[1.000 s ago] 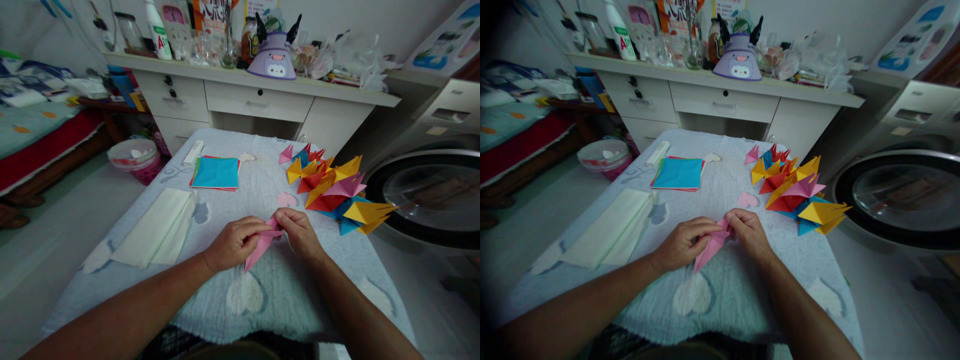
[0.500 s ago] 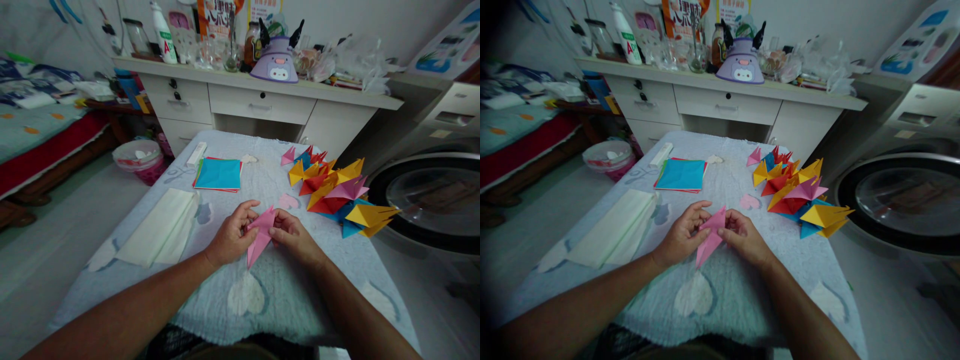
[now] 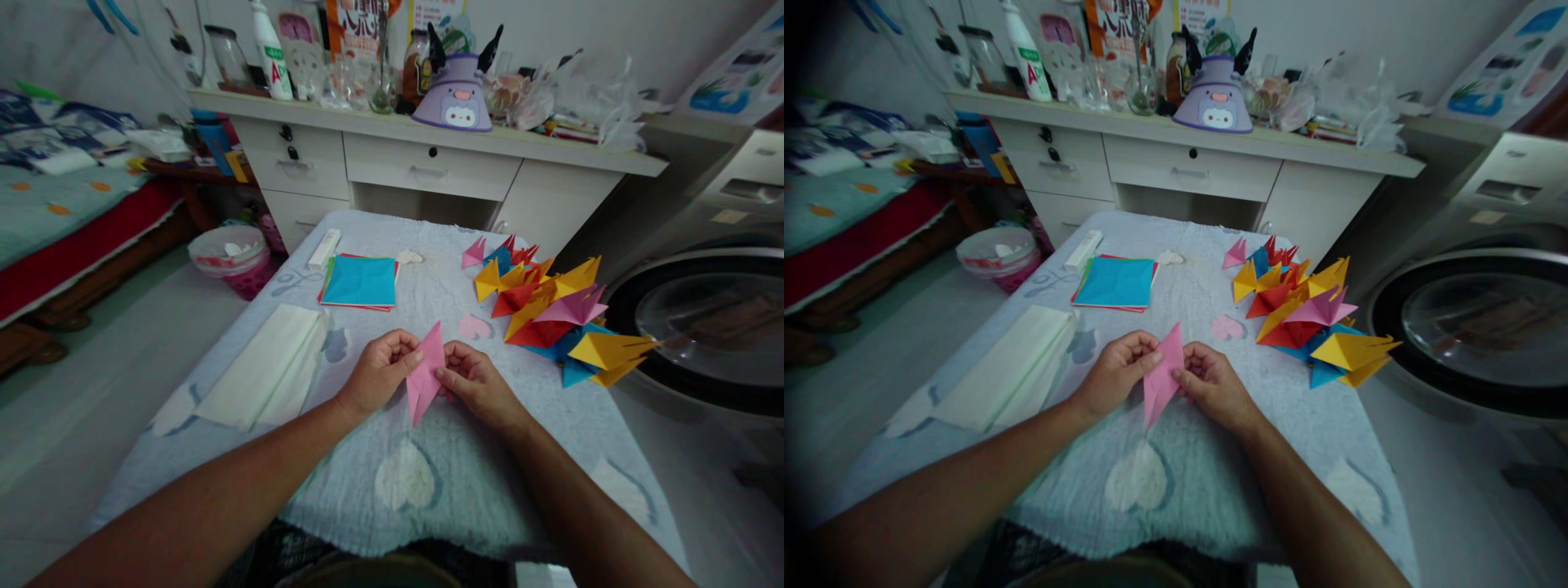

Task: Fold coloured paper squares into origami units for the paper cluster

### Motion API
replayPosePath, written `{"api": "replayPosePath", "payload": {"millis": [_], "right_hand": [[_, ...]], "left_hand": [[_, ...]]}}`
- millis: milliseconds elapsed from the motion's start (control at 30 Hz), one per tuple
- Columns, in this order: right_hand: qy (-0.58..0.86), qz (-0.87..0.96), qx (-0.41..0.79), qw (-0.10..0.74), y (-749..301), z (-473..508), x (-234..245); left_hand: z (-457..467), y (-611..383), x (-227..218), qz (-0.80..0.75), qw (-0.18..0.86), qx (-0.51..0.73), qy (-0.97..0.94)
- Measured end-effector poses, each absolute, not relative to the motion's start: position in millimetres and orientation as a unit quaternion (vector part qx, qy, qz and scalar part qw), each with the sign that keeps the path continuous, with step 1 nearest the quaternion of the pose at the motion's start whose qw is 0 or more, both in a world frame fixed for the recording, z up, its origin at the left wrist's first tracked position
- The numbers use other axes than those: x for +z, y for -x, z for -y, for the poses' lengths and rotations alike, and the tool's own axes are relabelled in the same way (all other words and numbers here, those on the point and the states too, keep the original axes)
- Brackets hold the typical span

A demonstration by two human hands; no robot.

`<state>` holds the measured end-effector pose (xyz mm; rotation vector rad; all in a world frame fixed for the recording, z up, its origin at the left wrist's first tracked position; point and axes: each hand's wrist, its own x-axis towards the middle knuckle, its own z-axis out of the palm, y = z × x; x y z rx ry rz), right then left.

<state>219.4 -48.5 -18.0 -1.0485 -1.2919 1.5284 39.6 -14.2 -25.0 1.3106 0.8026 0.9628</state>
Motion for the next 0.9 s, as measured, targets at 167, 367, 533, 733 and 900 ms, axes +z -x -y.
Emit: {"api": "replayPosePath", "payload": {"millis": [167,367,533,733,900], "right_hand": [[0.413,0.493,0.599,0.476,-218,48,-18],[0.416,0.509,0.592,0.465,-219,49,-17],[0.411,0.540,0.582,0.448,-217,51,-18],[0.405,0.560,0.583,0.427,-216,51,-18],[0.411,0.532,0.609,0.421,-216,53,-16]], "left_hand": [[13,-39,-28,-0.332,0.646,0.438,-0.529],[16,-40,-27,-0.320,0.590,0.452,-0.587],[12,-41,-23,-0.325,0.602,0.455,-0.571],[6,-37,-19,-0.349,0.614,0.462,-0.537],[3,-34,-18,-0.353,0.612,0.498,-0.503]]}}
